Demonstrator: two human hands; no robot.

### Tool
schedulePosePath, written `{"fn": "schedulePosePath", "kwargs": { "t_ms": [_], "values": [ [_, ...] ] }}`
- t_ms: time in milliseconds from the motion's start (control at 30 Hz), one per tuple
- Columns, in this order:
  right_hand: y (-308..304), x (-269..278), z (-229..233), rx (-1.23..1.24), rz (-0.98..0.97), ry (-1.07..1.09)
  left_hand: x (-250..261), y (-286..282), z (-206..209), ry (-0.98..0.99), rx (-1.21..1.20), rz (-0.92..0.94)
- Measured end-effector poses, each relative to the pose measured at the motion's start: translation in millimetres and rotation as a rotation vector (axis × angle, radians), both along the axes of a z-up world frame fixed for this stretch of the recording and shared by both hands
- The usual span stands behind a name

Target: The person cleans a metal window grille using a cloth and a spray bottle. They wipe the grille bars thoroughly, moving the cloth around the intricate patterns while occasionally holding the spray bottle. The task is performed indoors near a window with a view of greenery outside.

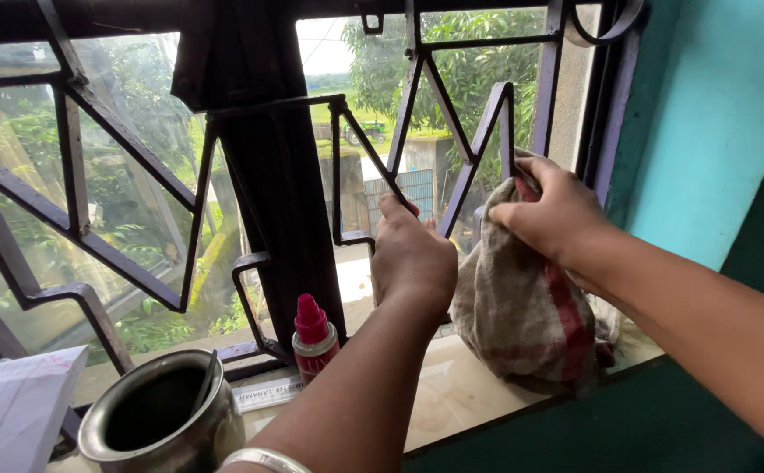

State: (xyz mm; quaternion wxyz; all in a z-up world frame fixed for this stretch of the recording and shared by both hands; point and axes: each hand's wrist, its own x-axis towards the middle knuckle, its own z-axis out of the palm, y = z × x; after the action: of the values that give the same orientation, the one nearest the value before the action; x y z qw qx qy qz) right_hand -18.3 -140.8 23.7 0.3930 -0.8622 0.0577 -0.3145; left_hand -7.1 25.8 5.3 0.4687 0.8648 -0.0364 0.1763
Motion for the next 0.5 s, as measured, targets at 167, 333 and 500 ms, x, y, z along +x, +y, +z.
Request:
{"fn": "schedulePosePath", "kwargs": {
  "t_ms": [167,333,500],
  "values": [
    [-6,-6,-58,0.163,0.181,0.494,7,-12,-2,-0.061,-0.030,0.012],
    [11,-33,-43,0.247,0.130,-0.088,4,-12,-5,-0.052,-0.008,-0.001],
    [25,-25,-13,0.138,0.101,-0.344,1,-9,-2,-0.015,0.000,-0.001]
  ]
}}
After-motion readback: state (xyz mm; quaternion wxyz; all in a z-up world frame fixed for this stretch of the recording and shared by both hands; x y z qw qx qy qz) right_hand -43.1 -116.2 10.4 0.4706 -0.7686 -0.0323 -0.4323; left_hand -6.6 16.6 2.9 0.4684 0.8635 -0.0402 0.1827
